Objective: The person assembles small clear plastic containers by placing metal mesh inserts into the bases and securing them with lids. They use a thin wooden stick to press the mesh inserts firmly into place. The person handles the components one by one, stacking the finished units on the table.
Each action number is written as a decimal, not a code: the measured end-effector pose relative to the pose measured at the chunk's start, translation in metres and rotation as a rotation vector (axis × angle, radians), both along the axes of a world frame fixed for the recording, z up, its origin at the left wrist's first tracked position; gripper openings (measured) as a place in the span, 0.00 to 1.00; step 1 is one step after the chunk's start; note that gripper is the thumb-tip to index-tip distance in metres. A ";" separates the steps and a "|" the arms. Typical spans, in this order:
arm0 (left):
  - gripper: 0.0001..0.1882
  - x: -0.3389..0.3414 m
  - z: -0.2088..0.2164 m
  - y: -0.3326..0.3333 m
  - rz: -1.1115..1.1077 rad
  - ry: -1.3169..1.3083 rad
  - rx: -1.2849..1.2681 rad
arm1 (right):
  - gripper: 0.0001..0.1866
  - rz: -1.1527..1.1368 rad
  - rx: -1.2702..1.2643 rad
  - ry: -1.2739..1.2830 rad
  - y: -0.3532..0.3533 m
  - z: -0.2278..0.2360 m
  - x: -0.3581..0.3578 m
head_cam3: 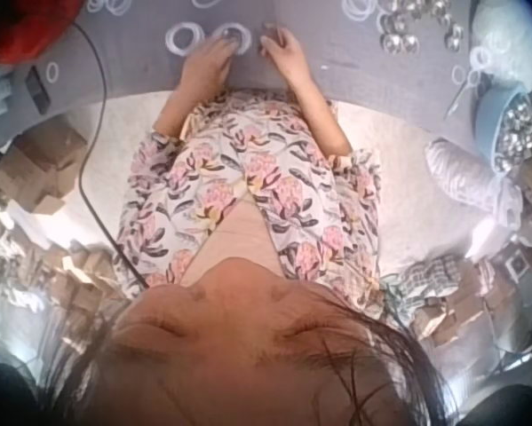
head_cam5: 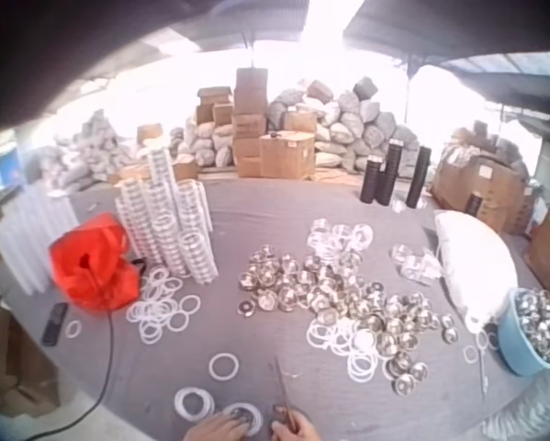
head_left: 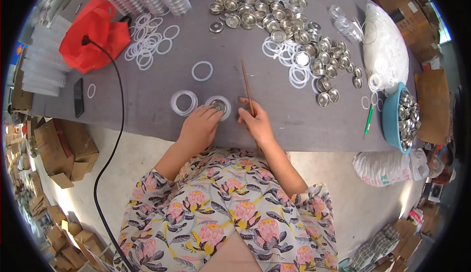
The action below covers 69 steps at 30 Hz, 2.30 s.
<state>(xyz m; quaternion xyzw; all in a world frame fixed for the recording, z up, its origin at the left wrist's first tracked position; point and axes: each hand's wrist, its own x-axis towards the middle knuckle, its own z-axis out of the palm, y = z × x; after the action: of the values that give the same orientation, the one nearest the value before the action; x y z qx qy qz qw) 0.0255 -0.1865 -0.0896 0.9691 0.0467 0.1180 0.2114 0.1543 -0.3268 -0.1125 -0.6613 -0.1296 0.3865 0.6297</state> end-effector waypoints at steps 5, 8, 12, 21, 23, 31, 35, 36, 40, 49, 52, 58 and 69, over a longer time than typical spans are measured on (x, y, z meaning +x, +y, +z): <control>0.19 -0.010 0.014 0.014 0.015 -0.213 -0.444 | 0.20 -0.005 0.011 -0.005 -0.001 -0.002 0.004; 0.18 -0.040 0.023 0.022 0.127 -0.093 -0.365 | 0.20 -0.019 0.016 0.044 -0.006 -0.004 0.004; 0.18 -0.060 0.000 0.015 0.005 -0.002 -0.221 | 0.19 -0.014 0.013 0.008 -0.001 -0.005 0.002; 0.21 -0.050 0.013 0.012 0.304 -0.112 -0.570 | 0.17 -0.037 0.015 0.016 -0.004 0.001 0.000; 0.23 -0.045 0.019 0.029 0.366 -0.194 -0.613 | 0.17 -0.047 0.031 0.015 -0.002 0.004 -0.001; 0.16 -0.034 0.011 0.055 0.493 -0.340 -0.913 | 0.15 -0.034 0.018 -0.025 -0.003 0.004 -0.001; 0.12 -0.029 0.001 0.053 0.447 -0.377 -0.218 | 0.15 -0.034 0.021 -0.031 -0.003 0.004 -0.002; 0.11 -0.028 -0.002 0.053 0.412 -0.385 -0.101 | 0.15 -0.030 0.016 -0.034 -0.003 0.004 -0.001; 0.10 -0.036 -0.005 0.051 0.377 -0.253 0.033 | 0.14 -0.031 0.021 -0.024 -0.003 0.004 -0.002; 0.17 -0.032 0.006 0.047 0.281 -0.069 0.141 | 0.13 -0.030 0.017 -0.067 -0.003 0.003 -0.004; 0.18 -0.031 0.002 0.046 0.300 0.021 0.187 | 0.13 -0.045 0.037 -0.075 -0.003 -0.002 -0.005; 0.17 -0.031 -0.003 0.057 0.287 0.088 0.099 | 0.13 -0.035 0.048 -0.066 -0.002 -0.001 -0.006; 0.20 -0.038 0.003 0.051 0.281 0.083 0.268 | 0.12 -0.043 0.039 -0.077 -0.008 0.001 -0.005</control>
<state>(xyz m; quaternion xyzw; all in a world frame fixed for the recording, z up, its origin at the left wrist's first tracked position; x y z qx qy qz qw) -0.0124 -0.1351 -0.0868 0.9766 0.1740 0.1117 0.0599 0.1489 -0.3345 -0.1117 -0.6659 -0.1470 0.3443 0.6453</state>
